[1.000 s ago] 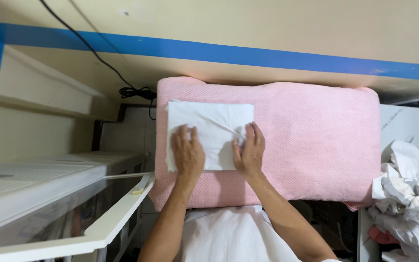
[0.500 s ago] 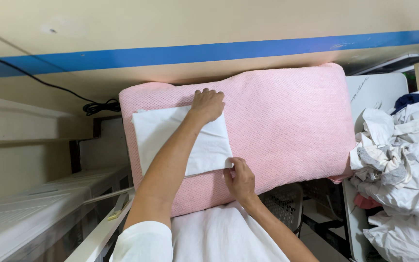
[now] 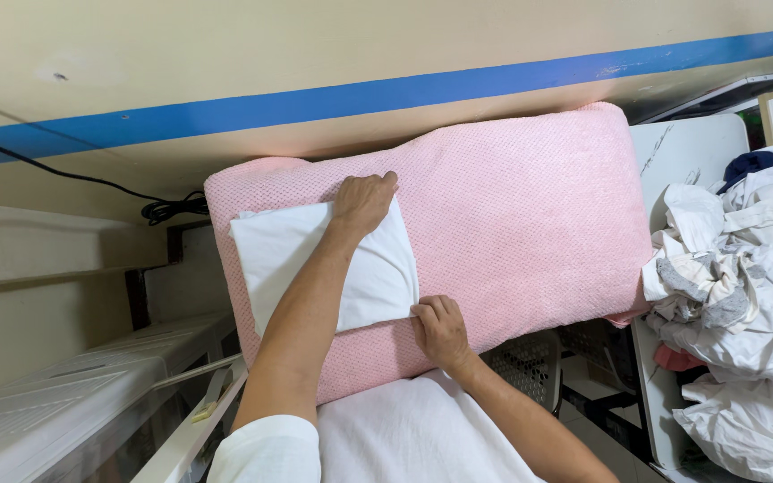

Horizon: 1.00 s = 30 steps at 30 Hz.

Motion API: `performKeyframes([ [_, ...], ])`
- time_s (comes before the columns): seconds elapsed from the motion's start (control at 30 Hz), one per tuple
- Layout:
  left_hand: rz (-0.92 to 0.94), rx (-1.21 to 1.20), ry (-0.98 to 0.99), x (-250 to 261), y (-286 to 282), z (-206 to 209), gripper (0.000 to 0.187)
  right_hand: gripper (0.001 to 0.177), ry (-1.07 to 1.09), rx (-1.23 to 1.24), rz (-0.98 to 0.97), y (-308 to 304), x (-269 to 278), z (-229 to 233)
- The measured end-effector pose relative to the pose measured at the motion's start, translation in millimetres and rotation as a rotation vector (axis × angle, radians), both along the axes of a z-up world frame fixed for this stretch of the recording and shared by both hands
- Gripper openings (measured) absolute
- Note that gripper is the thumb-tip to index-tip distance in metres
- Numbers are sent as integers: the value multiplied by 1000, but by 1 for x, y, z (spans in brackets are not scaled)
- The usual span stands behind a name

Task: The person folds a white t-shirt and a striped shirt on a pink cushion, smoothing and aligning each piece before folding it into a compact rectangle. The folded shirts are then placed into a white cabinet.

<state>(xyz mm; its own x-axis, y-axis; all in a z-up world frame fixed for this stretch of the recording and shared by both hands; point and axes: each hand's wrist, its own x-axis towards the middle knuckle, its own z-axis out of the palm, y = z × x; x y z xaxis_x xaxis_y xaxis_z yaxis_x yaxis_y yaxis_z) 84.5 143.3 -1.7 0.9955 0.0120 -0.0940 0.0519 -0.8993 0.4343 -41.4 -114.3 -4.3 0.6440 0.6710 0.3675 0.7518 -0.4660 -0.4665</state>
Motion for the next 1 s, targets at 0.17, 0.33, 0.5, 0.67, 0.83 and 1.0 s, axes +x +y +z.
performKeyframes([
  [0.17,192,26,-324,-32,-12,16,24,15,151,45,-51,3,27,9],
  [0.33,739,-90,-544,-168,-37,18,30,38,417,106,-328,48,109,4],
  [0.5,1074,144,-292,-273,-50,15,47,49,604,-88,-333,104,156,-2],
  [0.67,1273,-198,-298,-282,-46,0,33,41,478,-77,-269,112,151,-18],
  [0.83,1291,-215,-388,-281,-35,-3,22,32,471,6,-223,110,157,-30],
  [1.0,1273,-1,-227,-282,-36,4,26,32,445,38,-233,110,154,-24],
])
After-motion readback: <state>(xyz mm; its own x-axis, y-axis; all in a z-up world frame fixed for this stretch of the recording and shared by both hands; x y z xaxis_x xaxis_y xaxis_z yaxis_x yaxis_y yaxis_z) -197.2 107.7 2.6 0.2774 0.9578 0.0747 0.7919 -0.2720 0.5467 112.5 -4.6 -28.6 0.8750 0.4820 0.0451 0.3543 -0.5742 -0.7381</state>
